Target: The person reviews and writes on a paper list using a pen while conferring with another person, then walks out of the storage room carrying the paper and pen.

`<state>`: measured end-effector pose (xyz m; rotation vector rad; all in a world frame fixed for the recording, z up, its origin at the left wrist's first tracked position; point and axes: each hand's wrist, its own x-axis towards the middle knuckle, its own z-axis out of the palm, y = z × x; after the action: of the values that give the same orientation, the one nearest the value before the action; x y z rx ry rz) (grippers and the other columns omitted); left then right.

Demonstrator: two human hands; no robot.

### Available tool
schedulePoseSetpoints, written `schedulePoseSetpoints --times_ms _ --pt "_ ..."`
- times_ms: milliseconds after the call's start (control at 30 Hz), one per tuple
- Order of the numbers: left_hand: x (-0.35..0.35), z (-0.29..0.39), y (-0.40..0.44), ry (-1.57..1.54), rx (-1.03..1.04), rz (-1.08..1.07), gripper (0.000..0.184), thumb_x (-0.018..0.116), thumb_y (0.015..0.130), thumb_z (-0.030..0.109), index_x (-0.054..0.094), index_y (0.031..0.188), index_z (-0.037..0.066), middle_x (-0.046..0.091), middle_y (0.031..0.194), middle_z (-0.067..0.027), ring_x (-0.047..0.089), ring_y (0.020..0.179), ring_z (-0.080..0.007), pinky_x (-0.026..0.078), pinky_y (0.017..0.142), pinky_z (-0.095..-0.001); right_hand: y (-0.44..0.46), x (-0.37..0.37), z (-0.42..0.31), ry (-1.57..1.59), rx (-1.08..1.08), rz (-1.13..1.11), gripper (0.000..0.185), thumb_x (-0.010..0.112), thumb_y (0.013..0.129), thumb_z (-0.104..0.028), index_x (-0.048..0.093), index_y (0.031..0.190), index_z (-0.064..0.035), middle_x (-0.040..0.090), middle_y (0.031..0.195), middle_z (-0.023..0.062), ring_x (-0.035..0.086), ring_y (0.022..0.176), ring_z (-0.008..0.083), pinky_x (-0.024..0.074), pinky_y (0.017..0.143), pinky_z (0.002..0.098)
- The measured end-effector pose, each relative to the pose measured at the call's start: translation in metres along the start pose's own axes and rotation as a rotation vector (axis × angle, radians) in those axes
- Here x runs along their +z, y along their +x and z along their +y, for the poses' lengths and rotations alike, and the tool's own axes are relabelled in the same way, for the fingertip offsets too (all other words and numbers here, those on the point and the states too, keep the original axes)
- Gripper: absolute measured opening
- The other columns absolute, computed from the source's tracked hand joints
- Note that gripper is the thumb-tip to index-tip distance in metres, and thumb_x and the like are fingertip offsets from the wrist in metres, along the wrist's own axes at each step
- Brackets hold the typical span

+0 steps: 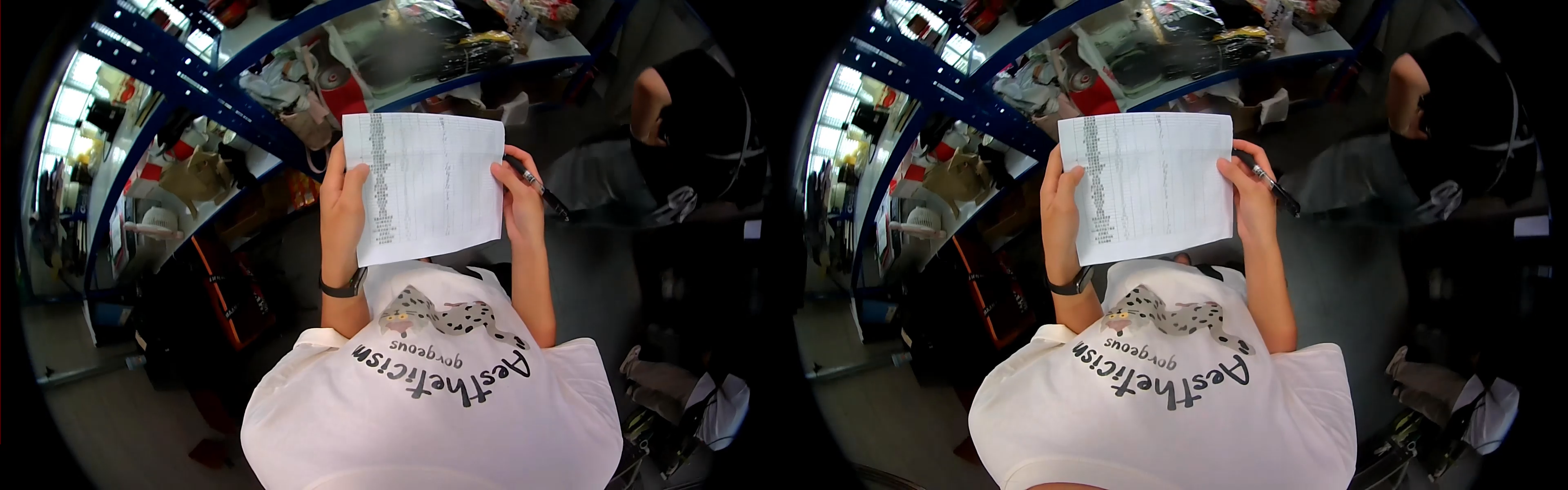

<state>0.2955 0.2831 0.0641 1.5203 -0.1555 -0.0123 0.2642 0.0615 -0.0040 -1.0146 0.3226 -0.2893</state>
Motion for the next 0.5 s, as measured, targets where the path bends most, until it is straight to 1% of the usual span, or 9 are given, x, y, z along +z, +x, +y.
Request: schedulePoseSetpoints --times_ms 200,333,500 --pt "0.058 -0.007 0.020 -0.082 -0.020 -0.140 0.039 0.040 0.088 0.004 0.045 0.126 0.001 0.059 0.108 -0.0090 0.057 0.092 -0.0111 0.044 0.079 -0.0230 0.003 -0.047 -0.030 0.047 -0.036 0.142 0.032 0.064 0.079 0.000 0.054 0.109 -0.0004 0.059 0.077 0.0010 0.055 0.072 0.0068 0.0441 0.066 0.0197" --pt "0.126 -0.015 0.035 -0.100 -0.031 -0.258 0.038 0.041 0.088 0.005 0.045 0.126 0.001 0.058 0.109 -0.0083 0.056 0.094 -0.0111 0.043 0.081 -0.0233 0.010 -0.101 -0.063 0.075 -0.096 0.239 0.033 0.064 0.079 0.001 0.053 0.110 0.0000 0.060 0.078 0.0022 0.055 0.073 0.0077 0.0444 0.067 0.0203" --pt "0.231 -0.023 0.056 -0.094 -0.047 -0.410 0.039 0.041 0.088 0.005 0.045 0.126 0.001 0.058 0.109 -0.0079 0.055 0.095 -0.0116 0.042 0.082 -0.0236 0.026 -0.186 -0.113 0.085 -0.175 0.355 0.033 0.062 0.080 0.002 0.052 0.111 0.0002 0.062 0.081 0.0050 0.057 0.075 0.0097 0.0457 0.068 0.0215"
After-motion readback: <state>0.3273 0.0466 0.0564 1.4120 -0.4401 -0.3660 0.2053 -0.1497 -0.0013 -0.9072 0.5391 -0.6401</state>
